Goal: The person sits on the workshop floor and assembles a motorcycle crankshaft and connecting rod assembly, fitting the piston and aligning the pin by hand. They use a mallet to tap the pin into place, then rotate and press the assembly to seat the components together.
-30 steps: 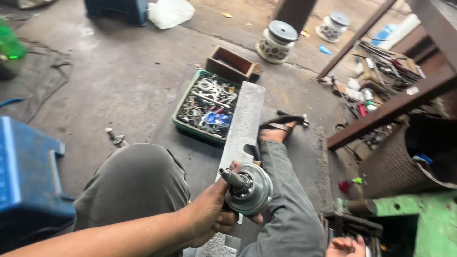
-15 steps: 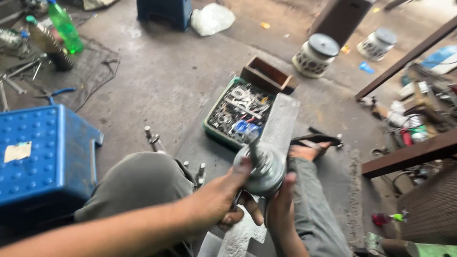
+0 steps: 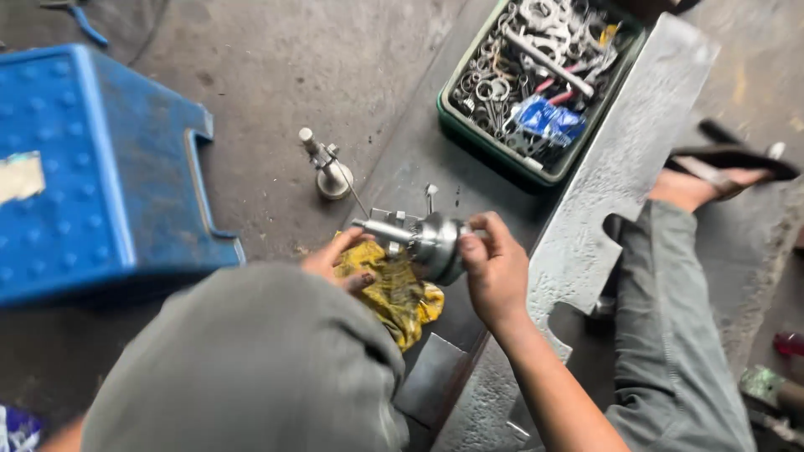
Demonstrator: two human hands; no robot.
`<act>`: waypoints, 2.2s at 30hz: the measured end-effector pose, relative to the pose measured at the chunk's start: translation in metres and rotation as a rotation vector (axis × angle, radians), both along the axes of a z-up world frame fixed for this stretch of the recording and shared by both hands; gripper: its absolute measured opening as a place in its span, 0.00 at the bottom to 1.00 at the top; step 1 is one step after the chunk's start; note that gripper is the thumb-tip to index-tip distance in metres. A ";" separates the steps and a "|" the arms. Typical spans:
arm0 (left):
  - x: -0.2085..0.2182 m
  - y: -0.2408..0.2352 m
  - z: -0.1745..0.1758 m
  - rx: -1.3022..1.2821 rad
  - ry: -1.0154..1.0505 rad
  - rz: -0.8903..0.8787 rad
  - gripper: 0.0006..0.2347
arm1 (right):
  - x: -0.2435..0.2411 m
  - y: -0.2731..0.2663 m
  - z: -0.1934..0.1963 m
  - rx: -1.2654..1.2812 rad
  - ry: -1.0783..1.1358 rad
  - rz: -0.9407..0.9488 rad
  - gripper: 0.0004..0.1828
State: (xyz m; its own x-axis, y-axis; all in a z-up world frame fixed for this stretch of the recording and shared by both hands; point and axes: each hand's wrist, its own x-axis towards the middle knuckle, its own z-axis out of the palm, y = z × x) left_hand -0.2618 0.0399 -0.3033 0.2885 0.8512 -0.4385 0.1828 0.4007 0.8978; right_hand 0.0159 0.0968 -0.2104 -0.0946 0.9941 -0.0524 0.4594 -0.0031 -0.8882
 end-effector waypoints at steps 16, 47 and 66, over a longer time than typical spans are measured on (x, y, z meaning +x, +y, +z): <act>0.046 0.034 -0.026 0.123 -0.691 0.254 0.33 | 0.020 0.025 -0.061 -0.356 -0.022 -0.067 0.22; 0.042 0.037 -0.034 0.107 -0.702 0.203 0.27 | -0.038 -0.067 -0.115 -0.770 0.338 -0.021 0.25; 0.040 0.038 -0.034 0.080 -0.723 0.191 0.26 | -0.065 -0.068 -0.127 -0.394 0.105 -0.011 0.12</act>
